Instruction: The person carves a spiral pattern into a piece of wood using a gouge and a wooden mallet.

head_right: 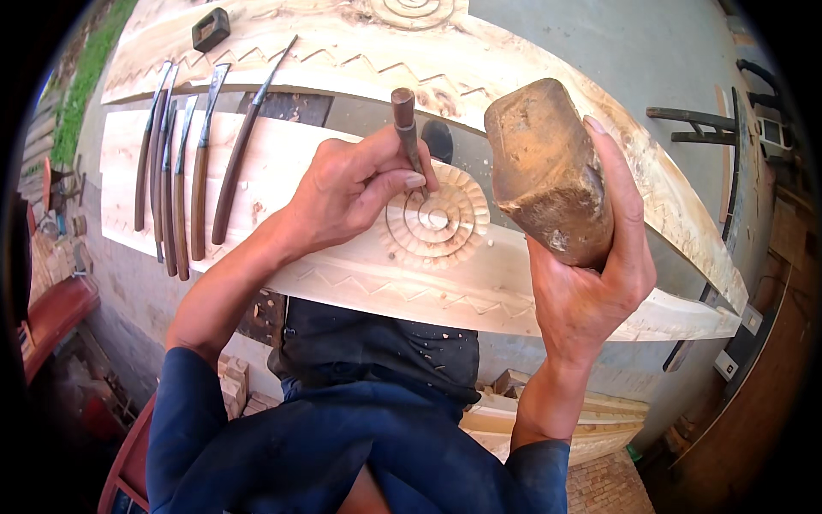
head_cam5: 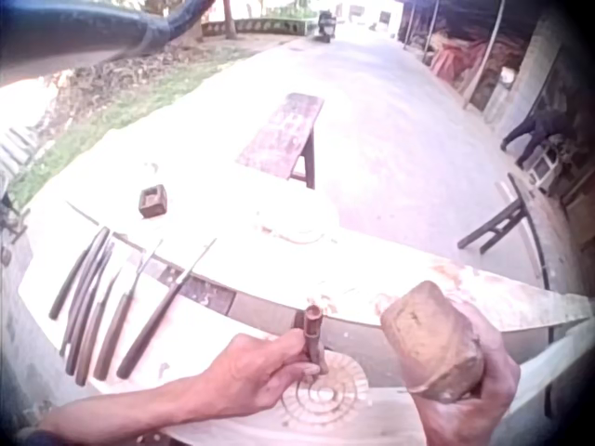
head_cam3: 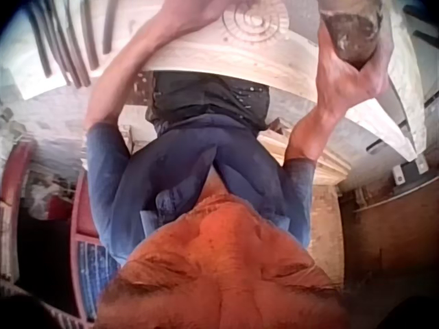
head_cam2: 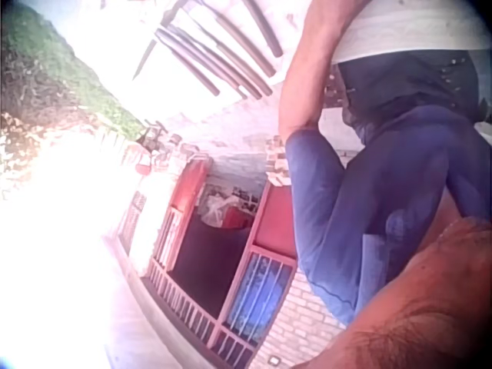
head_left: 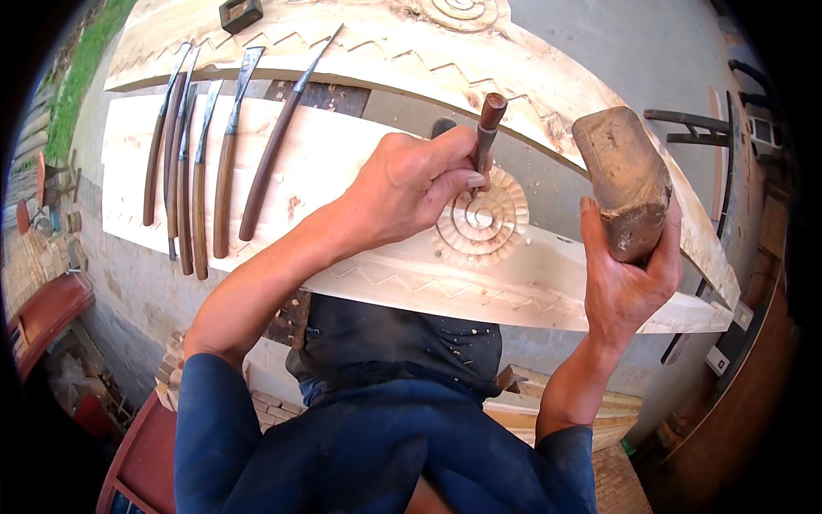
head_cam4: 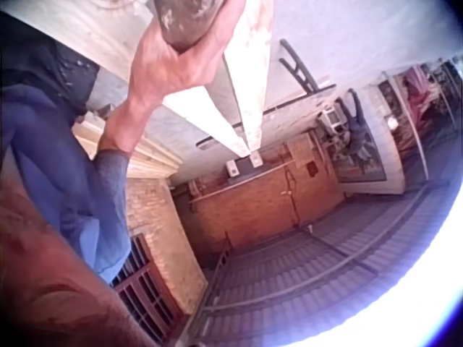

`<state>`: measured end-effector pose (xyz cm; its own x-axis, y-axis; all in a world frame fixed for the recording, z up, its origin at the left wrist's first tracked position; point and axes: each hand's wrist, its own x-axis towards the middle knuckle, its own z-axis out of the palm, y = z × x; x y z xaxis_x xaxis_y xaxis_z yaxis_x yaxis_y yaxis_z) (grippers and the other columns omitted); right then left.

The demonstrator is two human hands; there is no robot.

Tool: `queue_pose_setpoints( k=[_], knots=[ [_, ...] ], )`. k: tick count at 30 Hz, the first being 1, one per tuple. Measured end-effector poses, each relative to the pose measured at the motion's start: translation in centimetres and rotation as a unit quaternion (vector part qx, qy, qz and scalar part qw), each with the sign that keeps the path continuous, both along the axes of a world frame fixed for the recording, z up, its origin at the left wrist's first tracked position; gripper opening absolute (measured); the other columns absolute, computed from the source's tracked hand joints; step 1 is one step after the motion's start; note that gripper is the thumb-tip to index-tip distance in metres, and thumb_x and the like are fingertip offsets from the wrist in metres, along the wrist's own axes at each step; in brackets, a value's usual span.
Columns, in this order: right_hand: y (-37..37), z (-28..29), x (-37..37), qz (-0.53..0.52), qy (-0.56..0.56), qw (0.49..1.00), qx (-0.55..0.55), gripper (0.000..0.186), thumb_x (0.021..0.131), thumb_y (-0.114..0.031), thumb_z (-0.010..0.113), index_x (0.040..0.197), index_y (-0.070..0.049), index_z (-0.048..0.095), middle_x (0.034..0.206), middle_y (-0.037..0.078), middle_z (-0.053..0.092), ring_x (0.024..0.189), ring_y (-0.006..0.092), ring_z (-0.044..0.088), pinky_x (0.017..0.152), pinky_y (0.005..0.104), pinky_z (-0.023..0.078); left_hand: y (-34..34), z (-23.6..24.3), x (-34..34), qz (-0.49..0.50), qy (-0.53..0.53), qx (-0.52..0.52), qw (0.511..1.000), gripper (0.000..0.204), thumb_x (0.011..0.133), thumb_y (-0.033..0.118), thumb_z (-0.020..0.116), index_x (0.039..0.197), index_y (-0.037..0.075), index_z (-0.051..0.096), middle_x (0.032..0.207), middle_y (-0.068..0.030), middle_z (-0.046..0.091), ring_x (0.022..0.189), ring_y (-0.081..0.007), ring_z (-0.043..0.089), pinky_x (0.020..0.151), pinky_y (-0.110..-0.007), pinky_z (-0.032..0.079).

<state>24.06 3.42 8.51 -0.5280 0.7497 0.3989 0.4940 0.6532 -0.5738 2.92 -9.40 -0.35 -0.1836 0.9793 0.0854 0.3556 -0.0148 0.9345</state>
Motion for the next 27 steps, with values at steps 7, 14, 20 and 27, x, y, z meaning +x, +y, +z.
queue_pose_setpoints(
  k=[7,14,20,27],
  knots=[
    [0.0,0.6,0.0,-0.004,-0.007,1.0,0.03,0.06,0.081,-0.006,0.095,0.135,-0.003,0.069,0.12,0.007,0.076,0.106,0.0166,0.071,0.097,0.0328,0.057,0.6,0.6,-0.1,-0.024,0.05,-0.008,0.998,0.017,0.099,0.0,0.069,0.116,0.003,0.065,0.092,-0.0129,0.081,0.089,-0.031,0.081,0.075,-0.037,0.062],
    [-0.7,1.6,-0.4,-0.027,0.007,0.996,0.089,0.061,0.079,-0.006,0.097,0.133,-0.001,0.07,0.121,0.008,0.077,0.106,0.0169,0.073,0.097,0.0324,0.058,1.2,1.7,0.2,-0.06,0.125,0.043,0.989,0.018,0.095,0.007,0.073,0.107,0.005,0.059,0.069,-0.0204,0.066,0.068,-0.0431,0.068,0.059,-0.051,0.052],
    [-0.2,3.2,0.8,-0.068,0.13,0.981,0.13,0.056,0.079,-0.005,0.098,0.128,0.004,0.071,0.124,0.013,0.077,0.108,0.0213,0.075,0.1,0.0366,0.061,2.2,2.5,0.1,-0.109,0.198,0.07,0.972,0.026,0.093,0.01,0.078,0.111,0.008,0.059,0.072,-0.0184,0.064,0.066,-0.0422,0.067,0.059,-0.051,0.051],
    [0.2,2.4,1.5,0.004,-0.026,0.982,0.188,0.071,0.076,0.008,0.091,0.142,-0.004,0.066,0.135,0.014,0.075,0.118,0.03,0.075,0.108,0.042,0.06,2.1,2.4,0.0,-0.114,0.224,0.052,0.967,0.026,0.093,0.012,0.078,0.112,0.008,0.06,0.072,-0.0187,0.064,0.067,-0.0423,0.068,0.059,-0.051,0.051]
  ],
)
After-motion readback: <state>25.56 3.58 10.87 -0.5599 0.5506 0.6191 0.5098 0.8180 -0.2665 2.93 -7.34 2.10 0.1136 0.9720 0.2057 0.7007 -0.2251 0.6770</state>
